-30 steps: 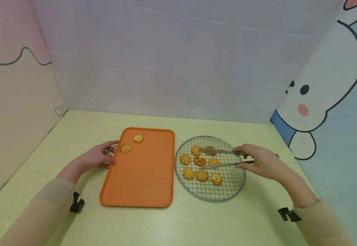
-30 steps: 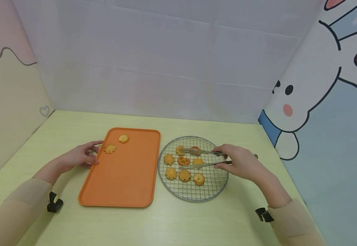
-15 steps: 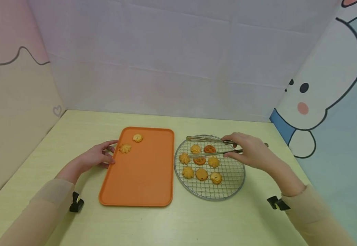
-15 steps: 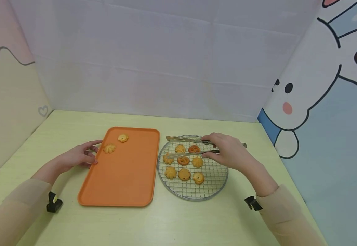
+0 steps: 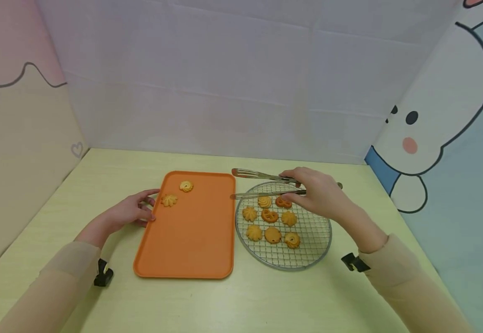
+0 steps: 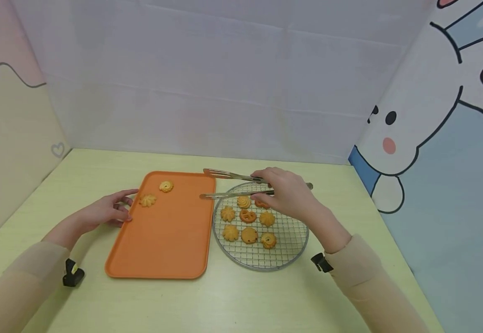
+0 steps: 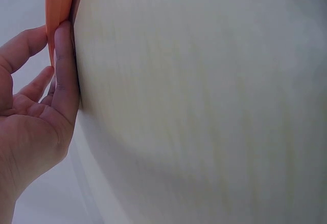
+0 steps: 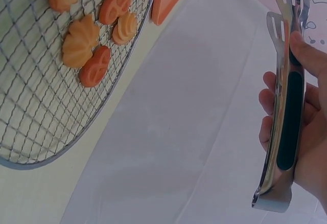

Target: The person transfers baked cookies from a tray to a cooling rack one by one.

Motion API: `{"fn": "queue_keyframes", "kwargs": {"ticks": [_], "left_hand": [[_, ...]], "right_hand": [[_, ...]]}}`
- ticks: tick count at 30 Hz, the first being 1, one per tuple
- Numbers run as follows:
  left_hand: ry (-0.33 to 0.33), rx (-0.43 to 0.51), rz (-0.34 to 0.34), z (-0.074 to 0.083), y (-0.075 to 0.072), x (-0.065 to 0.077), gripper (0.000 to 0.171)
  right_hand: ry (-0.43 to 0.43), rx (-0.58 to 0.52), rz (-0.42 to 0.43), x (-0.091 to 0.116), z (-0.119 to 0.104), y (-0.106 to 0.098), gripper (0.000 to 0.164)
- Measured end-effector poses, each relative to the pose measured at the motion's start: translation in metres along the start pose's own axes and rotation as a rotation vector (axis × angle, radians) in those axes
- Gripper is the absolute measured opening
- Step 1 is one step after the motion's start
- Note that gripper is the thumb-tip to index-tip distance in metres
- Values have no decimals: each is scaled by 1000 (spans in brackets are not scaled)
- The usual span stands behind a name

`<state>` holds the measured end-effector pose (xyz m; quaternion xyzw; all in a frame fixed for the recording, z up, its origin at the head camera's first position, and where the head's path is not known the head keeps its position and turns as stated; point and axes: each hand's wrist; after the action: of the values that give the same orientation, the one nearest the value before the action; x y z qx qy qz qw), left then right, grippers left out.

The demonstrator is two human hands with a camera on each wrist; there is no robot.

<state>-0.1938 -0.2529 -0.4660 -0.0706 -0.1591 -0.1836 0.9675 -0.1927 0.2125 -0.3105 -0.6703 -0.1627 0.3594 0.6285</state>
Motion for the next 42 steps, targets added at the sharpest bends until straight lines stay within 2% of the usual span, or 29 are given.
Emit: {"fn": "queue_keyframes", "kwargs": {"ticks": [7,17,28,34,42], "left_hand": [[-3,-4,3,1,1,-1,85],[-8,-2,6,-3,-2,-4,85],[-10,-6,12,-4,2,3,85],[-13,-5,10,-6,2,4,85],[-8,6,13,-9,2,8,85]], "right_hand": [[54,-28,-5,-15,-9,8,49],[127,-79,-62,-38,-26,27,49],[112,-164,-88,-58,-50,50,48],[71,-175,-105,-69,-62,65,47],[105,-223,-199,-85,-77,87,51]]}}
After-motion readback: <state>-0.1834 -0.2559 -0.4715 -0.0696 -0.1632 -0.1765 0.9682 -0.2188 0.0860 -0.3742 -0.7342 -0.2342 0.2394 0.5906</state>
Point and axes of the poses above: each hand's wrist, its own x-axis away from the middle knuckle, its own y-axis out of the palm, z = x × y, and after that the axes turned 10 degrees about x, right-handed
